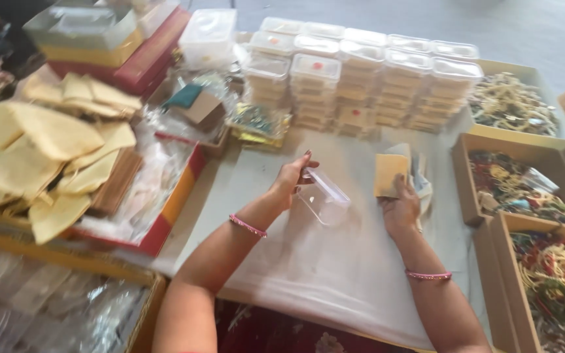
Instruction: The person sits on the floor and packs jewelry items into small plastic bags and cloth pouches. They pick up beaded necklaces from boxes, place them into clear bags, and then put the bags into beige cloth pouches before placing them into a larger box.
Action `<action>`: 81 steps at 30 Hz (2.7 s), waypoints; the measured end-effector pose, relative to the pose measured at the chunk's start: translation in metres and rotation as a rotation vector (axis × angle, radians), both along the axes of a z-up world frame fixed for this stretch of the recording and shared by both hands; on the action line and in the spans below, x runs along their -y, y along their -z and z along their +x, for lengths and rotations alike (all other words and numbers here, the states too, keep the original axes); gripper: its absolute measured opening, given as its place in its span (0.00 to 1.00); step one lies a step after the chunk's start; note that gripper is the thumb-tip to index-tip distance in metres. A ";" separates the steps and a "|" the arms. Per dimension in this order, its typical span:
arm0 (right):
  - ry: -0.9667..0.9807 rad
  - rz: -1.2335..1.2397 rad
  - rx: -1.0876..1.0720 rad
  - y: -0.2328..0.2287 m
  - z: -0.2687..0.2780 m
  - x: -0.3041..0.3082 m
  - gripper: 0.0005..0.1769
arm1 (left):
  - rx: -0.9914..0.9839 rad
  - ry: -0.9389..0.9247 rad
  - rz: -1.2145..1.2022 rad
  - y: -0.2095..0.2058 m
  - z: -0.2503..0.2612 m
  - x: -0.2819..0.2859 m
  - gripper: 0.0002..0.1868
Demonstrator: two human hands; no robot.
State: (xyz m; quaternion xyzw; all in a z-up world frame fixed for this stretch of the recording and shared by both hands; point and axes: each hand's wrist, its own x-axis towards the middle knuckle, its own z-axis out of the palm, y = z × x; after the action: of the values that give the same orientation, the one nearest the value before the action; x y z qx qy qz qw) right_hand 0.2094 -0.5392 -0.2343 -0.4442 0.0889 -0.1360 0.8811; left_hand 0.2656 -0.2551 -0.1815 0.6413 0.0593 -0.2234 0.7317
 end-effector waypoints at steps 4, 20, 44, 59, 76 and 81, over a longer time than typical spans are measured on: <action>0.022 0.018 0.001 0.004 0.004 -0.001 0.21 | 0.029 0.075 0.025 0.023 0.011 0.014 0.33; 0.296 -1.513 0.754 -0.048 -0.053 -0.066 0.15 | 1.363 0.027 0.729 0.026 -0.038 -0.004 0.63; 0.008 -1.433 0.338 -0.046 -0.010 -0.089 0.09 | 1.243 0.054 0.763 0.006 -0.049 -0.011 0.48; 0.242 -1.825 0.469 -0.056 -0.030 -0.099 0.06 | 1.440 0.039 0.980 0.012 -0.038 -0.010 0.13; 0.437 -1.890 0.622 -0.042 -0.033 -0.086 0.06 | 1.668 -0.023 0.924 0.012 -0.045 -0.017 0.08; 0.392 -1.744 0.684 -0.047 -0.030 -0.085 0.12 | 1.665 -0.062 0.760 -0.007 -0.051 -0.017 0.51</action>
State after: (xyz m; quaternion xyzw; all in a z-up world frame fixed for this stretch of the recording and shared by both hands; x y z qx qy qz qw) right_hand 0.1791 -0.4537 -0.1878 -0.8576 -0.2329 -0.4219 0.1797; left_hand 0.2144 -0.2381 -0.1746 0.7909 -0.4006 0.3656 0.2834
